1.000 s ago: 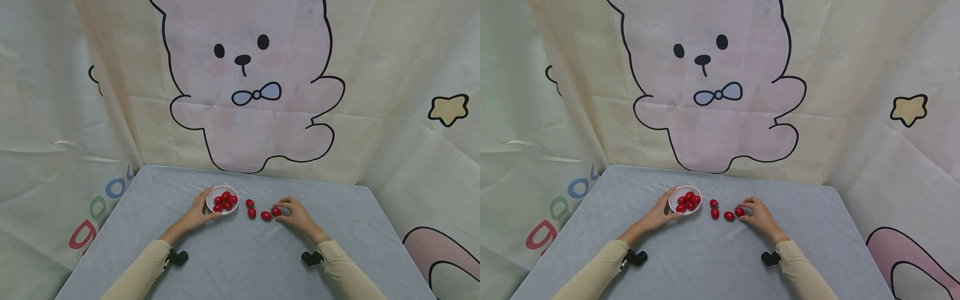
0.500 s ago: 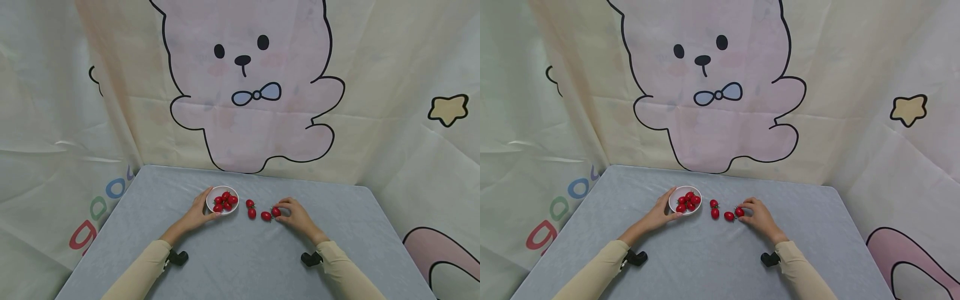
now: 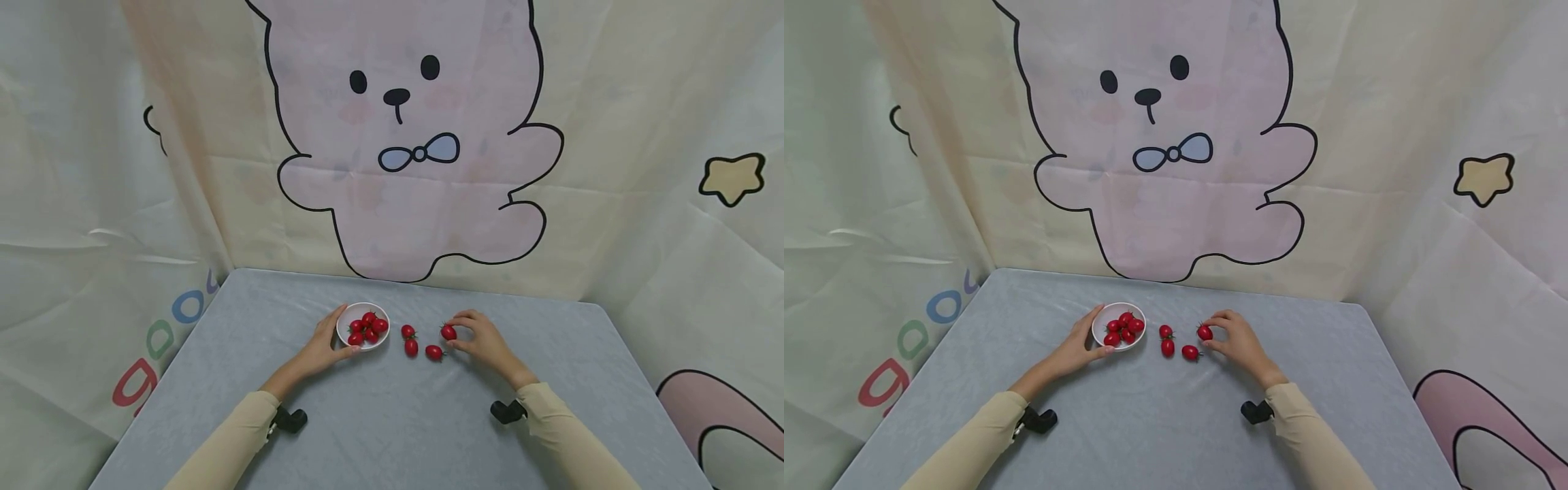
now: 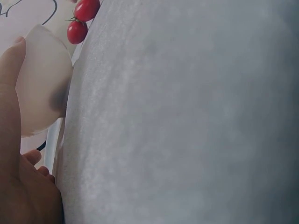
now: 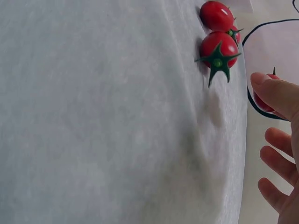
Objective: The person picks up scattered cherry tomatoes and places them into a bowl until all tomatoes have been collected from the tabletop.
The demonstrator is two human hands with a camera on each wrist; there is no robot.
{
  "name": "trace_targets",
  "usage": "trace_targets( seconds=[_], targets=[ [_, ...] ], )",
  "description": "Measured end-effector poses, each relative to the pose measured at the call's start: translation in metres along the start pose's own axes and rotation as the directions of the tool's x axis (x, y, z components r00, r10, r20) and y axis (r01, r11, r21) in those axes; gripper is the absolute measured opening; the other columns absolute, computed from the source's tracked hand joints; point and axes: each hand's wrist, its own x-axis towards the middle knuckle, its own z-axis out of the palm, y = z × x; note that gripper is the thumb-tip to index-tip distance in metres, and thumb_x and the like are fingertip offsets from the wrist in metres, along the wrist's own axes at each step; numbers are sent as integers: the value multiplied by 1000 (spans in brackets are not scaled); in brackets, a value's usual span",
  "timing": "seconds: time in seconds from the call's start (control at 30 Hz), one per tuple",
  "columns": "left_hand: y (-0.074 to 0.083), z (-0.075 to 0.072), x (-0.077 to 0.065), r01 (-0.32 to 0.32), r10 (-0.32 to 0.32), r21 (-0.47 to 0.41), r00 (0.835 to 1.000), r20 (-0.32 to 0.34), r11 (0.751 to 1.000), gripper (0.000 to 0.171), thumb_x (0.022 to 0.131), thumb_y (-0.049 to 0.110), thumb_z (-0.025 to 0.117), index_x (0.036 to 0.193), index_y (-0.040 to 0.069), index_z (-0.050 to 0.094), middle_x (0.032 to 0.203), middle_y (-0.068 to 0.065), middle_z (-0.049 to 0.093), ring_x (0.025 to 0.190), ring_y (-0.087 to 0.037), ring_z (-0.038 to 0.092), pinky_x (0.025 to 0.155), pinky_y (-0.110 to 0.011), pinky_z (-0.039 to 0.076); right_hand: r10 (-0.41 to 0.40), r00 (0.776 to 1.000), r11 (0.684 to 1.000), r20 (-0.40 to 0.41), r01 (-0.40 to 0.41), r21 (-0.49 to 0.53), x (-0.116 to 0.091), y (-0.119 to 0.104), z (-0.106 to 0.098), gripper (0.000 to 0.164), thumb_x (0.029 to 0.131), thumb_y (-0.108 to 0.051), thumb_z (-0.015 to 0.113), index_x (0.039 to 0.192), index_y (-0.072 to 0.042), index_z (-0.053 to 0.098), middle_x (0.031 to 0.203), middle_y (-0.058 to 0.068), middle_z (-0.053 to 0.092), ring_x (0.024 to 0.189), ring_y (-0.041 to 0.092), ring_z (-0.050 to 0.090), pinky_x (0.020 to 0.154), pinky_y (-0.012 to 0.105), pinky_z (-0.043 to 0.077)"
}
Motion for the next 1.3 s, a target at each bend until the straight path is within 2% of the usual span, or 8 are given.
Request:
trace_targets(
  seconds=[0.2, 0.5, 0.8, 1.03, 1.3],
  targets=[
    [0, -1, 0, -2, 2, -6, 1000, 3, 1000, 104, 81, 52, 77, 159, 27, 13, 163, -14, 23, 151, -36, 19, 116, -64, 28, 22, 1000, 1000, 21, -22, -2, 6, -6, 3, 41, 77, -28, 85, 114, -17, 74, 120, 7, 64, 116, 28, 58, 99, 51, 49],
    [0, 0, 1, 9, -9, -3, 1000, 6, 1000, 105, 80, 53, 77, 159, 26, 13, 164, -13, 22, 151, -36, 19, 116, -64, 28, 5, 999, 1000, 43, -7, 26, 17, -21, 7, 39, 78, -26, 84, 115, -16, 73, 122, 6, 63, 117, 27, 58, 100, 50, 49],
    [0, 0, 0, 3, -3, -12, 1000, 2, 1000, 104, 81, 52, 77, 159, 27, 13, 163, -14, 22, 151, -36, 19, 117, -64, 27, 16, 995, 999, 102, -19, 29, 34, -38, 15, 39, 80, -30, 83, 116, -20, 72, 125, 3, 62, 120, 24, 56, 104, 49, 47],
    [1, -1, 0, 1, -1, -6, 1000, -1, 1000, 104, 81, 52, 77, 159, 25, 14, 163, -14, 23, 151, -36, 19, 117, -64, 27, -7, 991, 1000, 134, 5, 19, 49, -56, 21, 41, 82, -35, 81, 118, -18, 72, 129, 4, 61, 123, 25, 56, 106, 48, 47],
    [0, -1, 0, -6, 7, 4, 1000, -5, 1000, 104, 81, 51, 77, 159, 22, 14, 162, -15, 24, 150, -37, 21, 116, -63, 29, -50, 990, 999, 133, 48, 24, 65, -75, 29, 39, 83, -29, 81, 119, -18, 72, 130, 5, 61, 125, 26, 55, 107, 48, 46]
  ],
)
